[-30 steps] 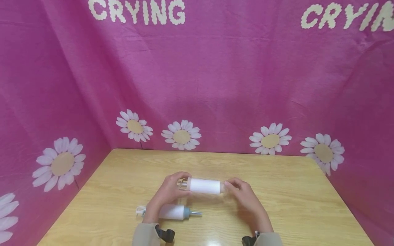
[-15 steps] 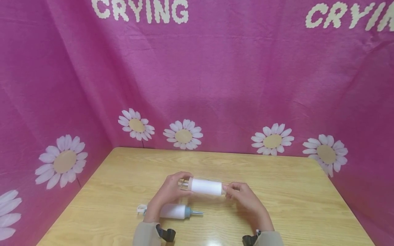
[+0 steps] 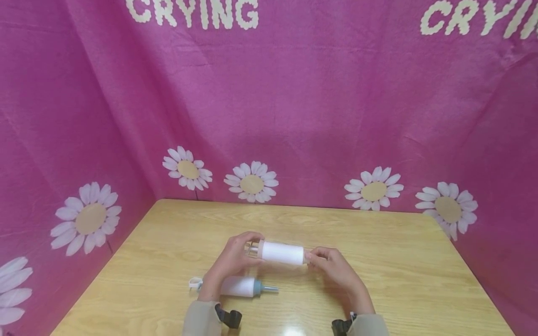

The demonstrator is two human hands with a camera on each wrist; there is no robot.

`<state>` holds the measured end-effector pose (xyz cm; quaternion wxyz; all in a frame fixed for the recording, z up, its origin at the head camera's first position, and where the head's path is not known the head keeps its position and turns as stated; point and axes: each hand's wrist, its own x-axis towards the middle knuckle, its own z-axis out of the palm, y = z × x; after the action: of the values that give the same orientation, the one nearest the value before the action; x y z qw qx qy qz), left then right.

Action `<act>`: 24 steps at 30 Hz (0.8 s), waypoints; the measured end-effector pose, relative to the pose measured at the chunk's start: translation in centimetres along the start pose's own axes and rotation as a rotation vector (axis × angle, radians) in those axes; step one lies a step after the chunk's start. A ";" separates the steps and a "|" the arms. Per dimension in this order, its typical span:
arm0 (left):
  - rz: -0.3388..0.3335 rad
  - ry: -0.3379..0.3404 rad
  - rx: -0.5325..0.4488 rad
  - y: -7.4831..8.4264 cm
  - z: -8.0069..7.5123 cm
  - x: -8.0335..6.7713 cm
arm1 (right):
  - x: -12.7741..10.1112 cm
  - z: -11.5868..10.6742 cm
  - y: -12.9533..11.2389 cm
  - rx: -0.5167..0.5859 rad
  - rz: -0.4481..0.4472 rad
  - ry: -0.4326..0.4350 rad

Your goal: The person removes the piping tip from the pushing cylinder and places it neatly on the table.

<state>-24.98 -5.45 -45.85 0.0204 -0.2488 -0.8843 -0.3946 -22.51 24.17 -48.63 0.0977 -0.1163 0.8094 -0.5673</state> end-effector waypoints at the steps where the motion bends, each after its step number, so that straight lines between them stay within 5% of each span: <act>1: 0.005 0.004 0.004 0.0 0.0 0.0 | 0.0 0.0 0.0 0.005 0.001 0.000; 24: 0.007 0.025 -0.006 -0.3 -0.5 -0.2 | 0.0 1.1 -0.3 -0.188 -0.229 0.177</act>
<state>-25.04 -6.06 -45.79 0.0323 -0.2472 -0.8818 -0.4003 -22.18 23.12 -48.66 -0.0506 -0.1661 0.8458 -0.5045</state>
